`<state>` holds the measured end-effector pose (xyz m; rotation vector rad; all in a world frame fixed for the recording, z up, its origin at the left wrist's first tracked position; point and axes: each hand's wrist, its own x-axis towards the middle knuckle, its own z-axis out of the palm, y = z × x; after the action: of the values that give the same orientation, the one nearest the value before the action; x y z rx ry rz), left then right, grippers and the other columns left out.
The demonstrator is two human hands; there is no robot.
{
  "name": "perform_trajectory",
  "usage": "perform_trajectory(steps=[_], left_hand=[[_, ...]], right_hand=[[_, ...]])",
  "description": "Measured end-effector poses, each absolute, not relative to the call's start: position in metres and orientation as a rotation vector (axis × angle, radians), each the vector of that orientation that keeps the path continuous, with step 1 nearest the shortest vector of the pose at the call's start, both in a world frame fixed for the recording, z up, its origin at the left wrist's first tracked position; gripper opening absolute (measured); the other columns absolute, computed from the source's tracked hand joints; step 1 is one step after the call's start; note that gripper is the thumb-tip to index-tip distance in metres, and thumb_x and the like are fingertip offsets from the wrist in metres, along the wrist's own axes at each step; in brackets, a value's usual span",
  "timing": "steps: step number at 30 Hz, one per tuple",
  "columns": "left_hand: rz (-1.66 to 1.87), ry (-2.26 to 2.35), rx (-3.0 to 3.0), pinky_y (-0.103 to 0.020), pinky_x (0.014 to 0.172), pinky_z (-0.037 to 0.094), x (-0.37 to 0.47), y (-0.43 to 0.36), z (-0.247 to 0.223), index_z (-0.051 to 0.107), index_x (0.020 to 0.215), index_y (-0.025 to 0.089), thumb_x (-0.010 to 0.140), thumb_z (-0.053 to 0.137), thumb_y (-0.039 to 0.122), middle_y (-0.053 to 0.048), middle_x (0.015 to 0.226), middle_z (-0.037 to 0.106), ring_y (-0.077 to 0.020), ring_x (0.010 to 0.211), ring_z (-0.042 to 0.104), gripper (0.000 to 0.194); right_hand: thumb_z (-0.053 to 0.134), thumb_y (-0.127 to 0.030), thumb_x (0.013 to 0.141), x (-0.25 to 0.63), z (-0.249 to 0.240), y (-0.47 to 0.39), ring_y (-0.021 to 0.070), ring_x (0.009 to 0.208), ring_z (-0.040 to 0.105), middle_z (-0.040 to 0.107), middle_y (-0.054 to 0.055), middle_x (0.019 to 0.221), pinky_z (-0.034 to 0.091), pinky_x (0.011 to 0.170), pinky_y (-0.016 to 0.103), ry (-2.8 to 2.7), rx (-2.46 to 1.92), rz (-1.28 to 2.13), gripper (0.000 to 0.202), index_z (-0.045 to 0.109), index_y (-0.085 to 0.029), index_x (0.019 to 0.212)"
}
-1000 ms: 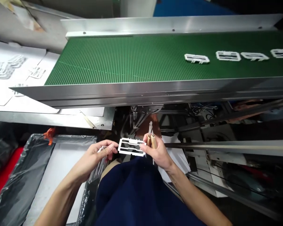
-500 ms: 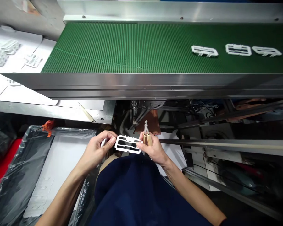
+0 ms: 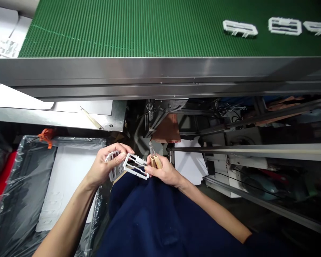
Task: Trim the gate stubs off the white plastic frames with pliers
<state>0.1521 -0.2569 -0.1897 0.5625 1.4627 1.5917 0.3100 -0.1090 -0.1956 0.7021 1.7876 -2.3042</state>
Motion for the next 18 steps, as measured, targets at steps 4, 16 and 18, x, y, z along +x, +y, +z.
perform_trajectory(steps=[4, 16, 18], left_hand=[[1.566, 1.45, 0.573, -0.027, 0.065, 0.041, 0.156, -0.263, -0.192, 0.055, 0.074, 0.016, 0.082, 0.059, 0.023, -0.005, 0.09, 0.059, -0.0158, 0.074, 0.054, 0.011], [0.997, 1.8, 0.906, -0.025, 0.061, 0.036, 0.185, -0.253, -0.156, 0.051, 0.075, 0.018, 0.089, 0.044, 0.029, 0.002, 0.07, 0.052, -0.0134, 0.065, 0.047, 0.019], [1.053, 1.946, 0.946, -0.025, 0.063, 0.037, 0.189, -0.254, -0.151, 0.05, 0.076, 0.018, 0.087, 0.046, 0.022, 0.001, 0.074, 0.053, -0.0133, 0.068, 0.048, 0.012]], right_hand=[[0.059, -0.028, 0.076, 0.311, -0.192, -0.108, 0.0095, 0.062, 0.052, 0.053, -0.004, 0.071, 0.042, 0.062, 0.023, 1.96, 0.656, -2.042, 0.017, 0.047, -0.019, 0.084], [0.05, -0.023, 0.079, 0.315, -0.124, -0.057, 0.0135, 0.075, 0.05, 0.055, 0.001, 0.084, 0.036, 0.068, 0.025, 2.562, 0.109, -0.905, 0.016, 0.054, -0.022, 0.094], [0.051, -0.024, 0.079, 0.311, -0.116, -0.053, 0.0131, 0.072, 0.049, 0.054, 0.0, 0.08, 0.034, 0.065, 0.025, 2.573, 0.079, -0.815, 0.013, 0.053, -0.022, 0.092]])
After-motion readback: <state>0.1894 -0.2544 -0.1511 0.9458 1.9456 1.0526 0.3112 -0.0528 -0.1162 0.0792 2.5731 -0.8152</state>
